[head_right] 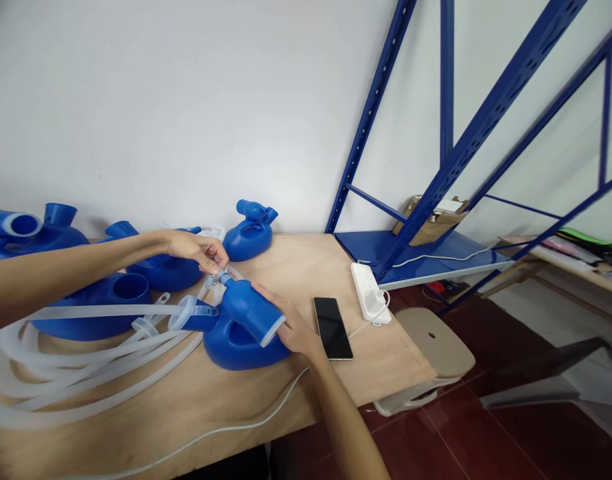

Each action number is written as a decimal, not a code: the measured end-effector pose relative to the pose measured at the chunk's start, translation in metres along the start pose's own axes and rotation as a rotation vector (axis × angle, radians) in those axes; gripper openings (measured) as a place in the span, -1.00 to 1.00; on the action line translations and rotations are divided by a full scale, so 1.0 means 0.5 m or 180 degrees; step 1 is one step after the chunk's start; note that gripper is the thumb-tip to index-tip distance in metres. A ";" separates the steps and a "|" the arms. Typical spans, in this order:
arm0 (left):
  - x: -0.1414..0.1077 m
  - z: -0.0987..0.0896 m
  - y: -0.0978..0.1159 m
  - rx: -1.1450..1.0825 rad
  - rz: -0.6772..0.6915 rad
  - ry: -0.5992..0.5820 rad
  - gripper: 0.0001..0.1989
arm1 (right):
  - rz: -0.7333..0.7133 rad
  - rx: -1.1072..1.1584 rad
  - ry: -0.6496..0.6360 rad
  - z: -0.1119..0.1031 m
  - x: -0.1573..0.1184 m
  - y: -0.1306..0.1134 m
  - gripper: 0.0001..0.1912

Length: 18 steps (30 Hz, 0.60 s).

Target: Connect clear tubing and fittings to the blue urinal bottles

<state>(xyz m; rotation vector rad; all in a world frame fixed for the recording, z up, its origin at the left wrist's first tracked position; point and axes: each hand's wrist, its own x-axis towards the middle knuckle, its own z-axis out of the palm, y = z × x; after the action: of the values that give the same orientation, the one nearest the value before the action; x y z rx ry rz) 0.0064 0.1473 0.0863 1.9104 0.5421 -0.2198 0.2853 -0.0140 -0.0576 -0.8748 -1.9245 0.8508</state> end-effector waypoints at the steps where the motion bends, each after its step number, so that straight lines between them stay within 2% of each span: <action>1: 0.001 0.002 -0.002 0.0028 -0.0005 0.0046 -0.62 | -0.0010 0.0027 -0.0022 0.001 0.002 0.000 -0.30; 5: 0.011 0.005 -0.012 0.0295 -0.0043 0.0255 -0.49 | -0.0151 0.0093 -0.0119 0.001 0.012 -0.011 -0.31; 8: 0.014 0.001 -0.012 0.0506 -0.0063 0.0440 -0.46 | -0.0082 -0.0066 -0.0033 0.001 0.013 -0.016 -0.30; 9: 0.011 0.000 -0.009 0.0610 -0.0051 0.0581 -0.48 | -0.0040 -0.0157 0.0024 0.001 0.013 -0.016 -0.29; 11: -0.005 0.007 0.001 0.1070 0.0089 0.1098 -0.50 | -0.0014 -0.0288 0.0103 0.001 0.013 -0.012 -0.26; 14: -0.055 0.046 0.020 0.2210 0.0418 0.2011 -0.44 | -0.0186 -0.0306 -0.0008 0.001 0.019 -0.007 -0.11; 16: -0.100 0.092 0.030 0.2764 0.0392 0.2233 -0.42 | -0.0281 -0.0322 -0.0102 0.000 0.027 -0.006 0.04; 18: -0.146 0.143 0.032 0.3053 0.0123 0.2211 -0.40 | -0.0296 -0.0363 -0.0135 -0.001 0.035 -0.006 0.13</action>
<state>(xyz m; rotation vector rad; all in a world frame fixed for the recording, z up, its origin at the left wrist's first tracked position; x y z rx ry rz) -0.0431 0.0575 0.0998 2.9488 0.9660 0.2906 0.2778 -0.0011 -0.0479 -0.8329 -2.0508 0.7155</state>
